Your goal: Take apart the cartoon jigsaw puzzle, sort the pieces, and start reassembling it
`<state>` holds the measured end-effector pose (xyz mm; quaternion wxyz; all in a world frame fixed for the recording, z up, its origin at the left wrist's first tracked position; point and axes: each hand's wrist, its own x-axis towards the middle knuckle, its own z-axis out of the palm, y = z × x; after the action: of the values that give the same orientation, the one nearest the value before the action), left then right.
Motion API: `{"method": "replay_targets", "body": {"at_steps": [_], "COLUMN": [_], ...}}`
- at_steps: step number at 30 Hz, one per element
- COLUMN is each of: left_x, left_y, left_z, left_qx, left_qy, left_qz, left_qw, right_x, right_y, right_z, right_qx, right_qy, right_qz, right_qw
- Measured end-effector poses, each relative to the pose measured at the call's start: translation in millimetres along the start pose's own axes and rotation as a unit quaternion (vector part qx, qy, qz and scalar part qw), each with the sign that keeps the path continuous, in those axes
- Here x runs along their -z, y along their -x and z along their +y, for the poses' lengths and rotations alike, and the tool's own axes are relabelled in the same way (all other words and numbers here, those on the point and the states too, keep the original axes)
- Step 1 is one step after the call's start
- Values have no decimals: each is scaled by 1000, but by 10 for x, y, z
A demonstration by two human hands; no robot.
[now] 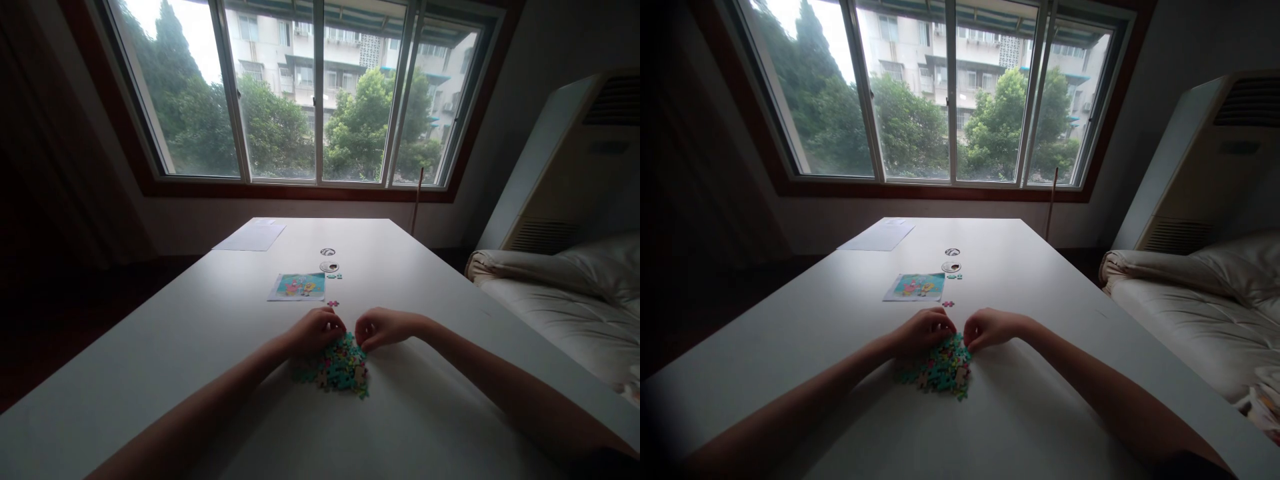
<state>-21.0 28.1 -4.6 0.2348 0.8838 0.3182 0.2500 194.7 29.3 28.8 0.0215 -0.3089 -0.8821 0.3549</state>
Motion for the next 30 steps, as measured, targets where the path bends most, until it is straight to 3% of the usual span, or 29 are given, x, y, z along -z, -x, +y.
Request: {"method": "replay_targets", "body": {"at_steps": [7,23,27,30], "left_x": [28,40,30,-2], "left_y": [2,22,12,-7], "left_z": [44,75,73,41], "left_qx": [-8,-28,-14,14], "left_qy": [-17,9,21,38], "left_qz": [-38,-73,-45,2], "left_qw": [999,997,999,999], "right_x": [28,108,119,100], "right_y": [-15,54,41,-8], "right_z": [-15,72,88,63], "right_qx": [15,-31,-21,-1], "right_qy": [39,70,25,-69], "right_qz": [-3,-38,-28,36], "right_qw": [999,996,999,997]}}
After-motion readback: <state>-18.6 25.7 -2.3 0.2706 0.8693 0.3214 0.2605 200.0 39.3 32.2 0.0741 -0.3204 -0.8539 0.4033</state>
